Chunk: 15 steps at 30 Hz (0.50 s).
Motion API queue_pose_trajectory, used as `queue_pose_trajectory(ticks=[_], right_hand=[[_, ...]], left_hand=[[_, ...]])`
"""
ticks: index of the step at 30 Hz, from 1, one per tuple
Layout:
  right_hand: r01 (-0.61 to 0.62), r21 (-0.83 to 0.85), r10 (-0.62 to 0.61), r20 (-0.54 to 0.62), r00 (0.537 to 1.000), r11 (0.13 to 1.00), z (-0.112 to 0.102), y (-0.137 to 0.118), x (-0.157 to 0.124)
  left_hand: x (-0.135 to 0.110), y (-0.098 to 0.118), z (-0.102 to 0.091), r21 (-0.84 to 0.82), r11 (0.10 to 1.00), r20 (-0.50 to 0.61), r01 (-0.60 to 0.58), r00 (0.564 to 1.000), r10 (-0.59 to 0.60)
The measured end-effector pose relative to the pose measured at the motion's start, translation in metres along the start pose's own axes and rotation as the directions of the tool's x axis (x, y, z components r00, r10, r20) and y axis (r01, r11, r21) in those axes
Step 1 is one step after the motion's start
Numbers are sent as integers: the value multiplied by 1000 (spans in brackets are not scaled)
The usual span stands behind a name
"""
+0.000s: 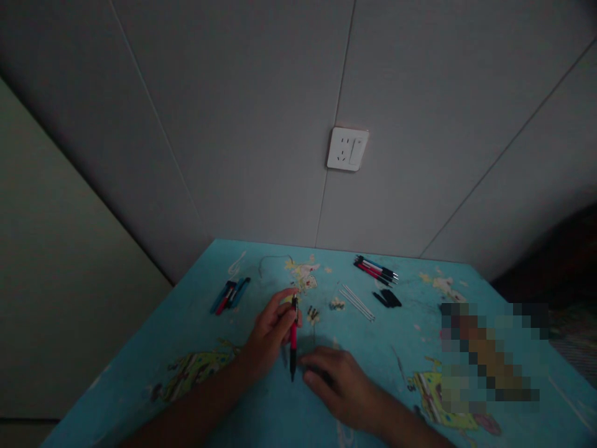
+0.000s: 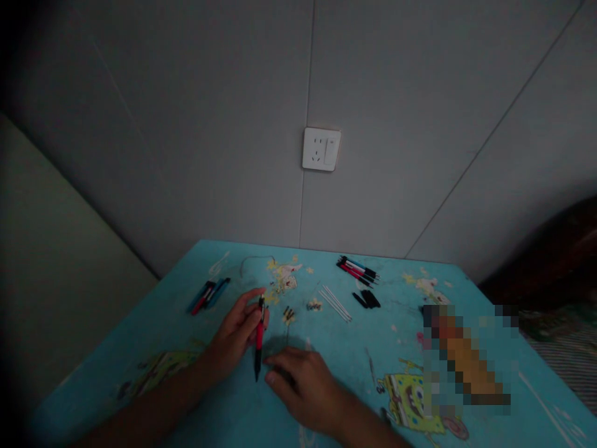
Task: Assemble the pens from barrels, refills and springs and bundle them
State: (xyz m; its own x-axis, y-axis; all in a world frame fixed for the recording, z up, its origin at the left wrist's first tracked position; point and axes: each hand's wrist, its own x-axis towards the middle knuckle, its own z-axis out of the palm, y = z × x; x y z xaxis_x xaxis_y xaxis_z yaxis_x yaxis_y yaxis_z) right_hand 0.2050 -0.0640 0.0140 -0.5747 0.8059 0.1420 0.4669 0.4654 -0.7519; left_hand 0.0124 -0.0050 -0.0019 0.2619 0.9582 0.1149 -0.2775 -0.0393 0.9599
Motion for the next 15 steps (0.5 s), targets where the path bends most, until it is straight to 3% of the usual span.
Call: queue_pose_trajectory(ticks=[5,15], right_hand=[[6,8,-6,-2,1000,1000,-1,2,-1],[11,14,-11,-1,1000,1000,0,5,-2]], left_hand=[[3,0,-3,-82,997,2,10,1000,-10],[4,-4,-2,-79,997,-7,-1,1000,1]])
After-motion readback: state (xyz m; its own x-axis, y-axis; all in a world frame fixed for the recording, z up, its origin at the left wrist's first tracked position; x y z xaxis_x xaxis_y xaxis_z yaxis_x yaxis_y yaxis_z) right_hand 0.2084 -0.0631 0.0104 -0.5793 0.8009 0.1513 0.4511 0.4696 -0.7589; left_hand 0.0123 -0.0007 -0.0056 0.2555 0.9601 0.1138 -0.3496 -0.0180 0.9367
